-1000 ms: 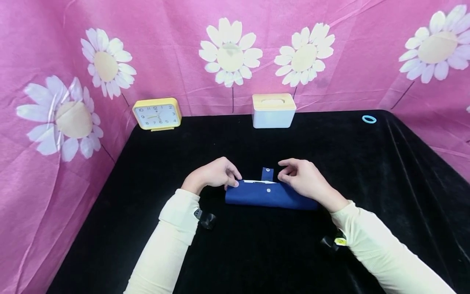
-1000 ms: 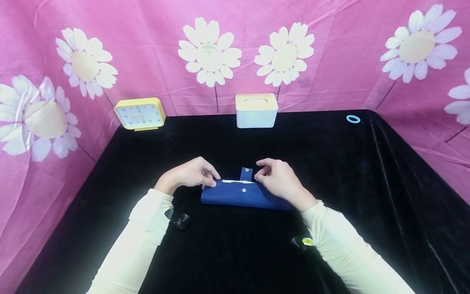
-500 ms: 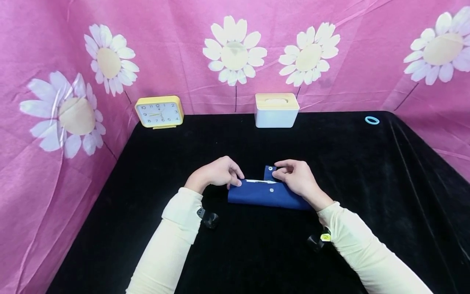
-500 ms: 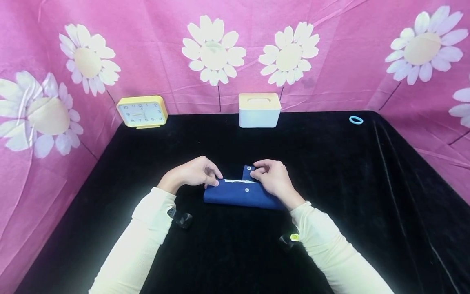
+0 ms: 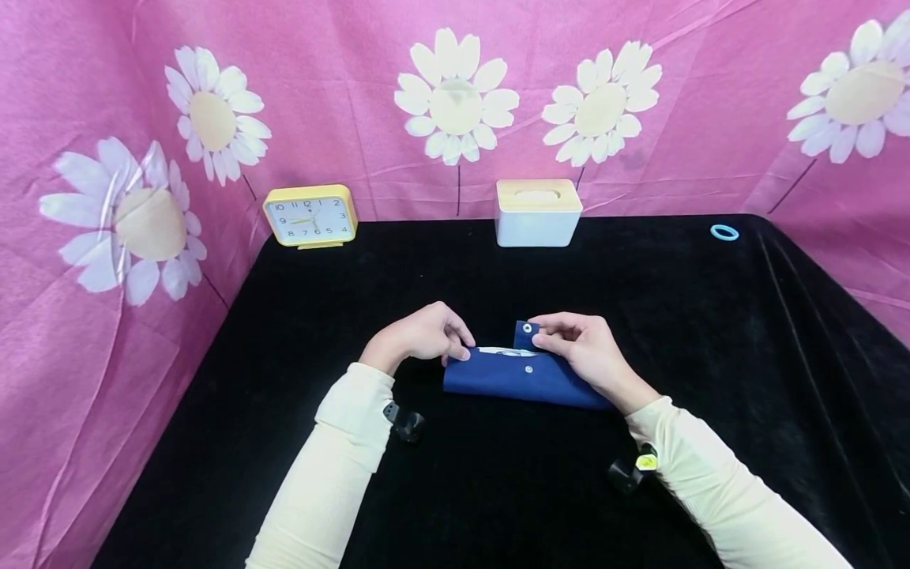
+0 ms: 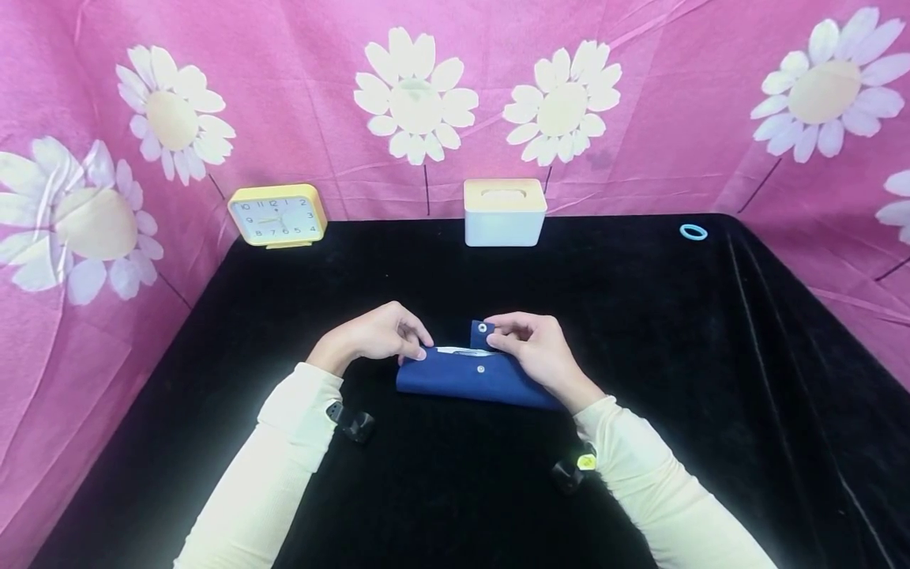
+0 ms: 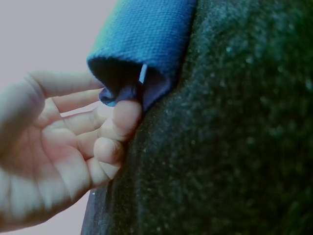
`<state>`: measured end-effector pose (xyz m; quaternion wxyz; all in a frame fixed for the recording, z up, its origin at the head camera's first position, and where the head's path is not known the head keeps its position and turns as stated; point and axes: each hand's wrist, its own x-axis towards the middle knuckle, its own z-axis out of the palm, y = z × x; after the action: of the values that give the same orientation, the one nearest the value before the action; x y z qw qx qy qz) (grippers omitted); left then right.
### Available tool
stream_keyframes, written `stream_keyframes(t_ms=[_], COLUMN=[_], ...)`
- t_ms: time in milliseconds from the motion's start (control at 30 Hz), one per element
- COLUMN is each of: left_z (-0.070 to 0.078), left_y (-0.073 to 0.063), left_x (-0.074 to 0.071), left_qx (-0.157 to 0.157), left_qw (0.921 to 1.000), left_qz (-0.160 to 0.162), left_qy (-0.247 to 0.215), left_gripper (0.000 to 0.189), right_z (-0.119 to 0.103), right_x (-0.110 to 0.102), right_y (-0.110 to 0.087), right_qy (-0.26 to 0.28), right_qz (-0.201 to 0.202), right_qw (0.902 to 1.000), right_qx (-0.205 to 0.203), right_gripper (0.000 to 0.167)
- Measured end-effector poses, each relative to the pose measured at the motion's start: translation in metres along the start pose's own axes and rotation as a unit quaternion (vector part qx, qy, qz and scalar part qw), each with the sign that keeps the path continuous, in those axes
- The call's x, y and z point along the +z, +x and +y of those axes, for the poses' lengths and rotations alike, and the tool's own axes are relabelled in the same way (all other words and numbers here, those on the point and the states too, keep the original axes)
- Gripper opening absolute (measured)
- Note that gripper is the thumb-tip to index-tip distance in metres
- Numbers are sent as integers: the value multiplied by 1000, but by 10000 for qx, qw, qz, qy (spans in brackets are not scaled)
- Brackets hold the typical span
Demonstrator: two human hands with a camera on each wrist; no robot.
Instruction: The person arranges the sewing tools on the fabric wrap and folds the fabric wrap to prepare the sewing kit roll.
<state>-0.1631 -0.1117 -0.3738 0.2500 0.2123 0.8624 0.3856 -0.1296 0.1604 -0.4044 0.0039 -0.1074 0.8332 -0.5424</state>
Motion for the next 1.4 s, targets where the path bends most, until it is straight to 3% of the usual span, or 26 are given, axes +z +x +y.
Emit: stream_keyframes(t_ms=[300,633,1000,1400], left_z=[1,3,1,0], left_y=[1,1,0,-1], left_x=[1,1,2,0], left_qx=[-108,-156,-112,-81], left_qw=[9999,9999,9997,9997], left_qz=[25,-5,-63,-103], left_qy=[-46,-50,-194,-202], left_gripper=[17,17,15,15], right_z=[3,11,12,13], right_x=[-7,-12,-14,-17], right_y=[-3,1,1,3], right_qy=[347,691,874,820], right_qz=[-476,-1377,-2038,-2234], right_qw=[9950,9698,9485,9455], right_qx=[-801,-1892,-2261,-2224], right_gripper=[21,17,19,20])
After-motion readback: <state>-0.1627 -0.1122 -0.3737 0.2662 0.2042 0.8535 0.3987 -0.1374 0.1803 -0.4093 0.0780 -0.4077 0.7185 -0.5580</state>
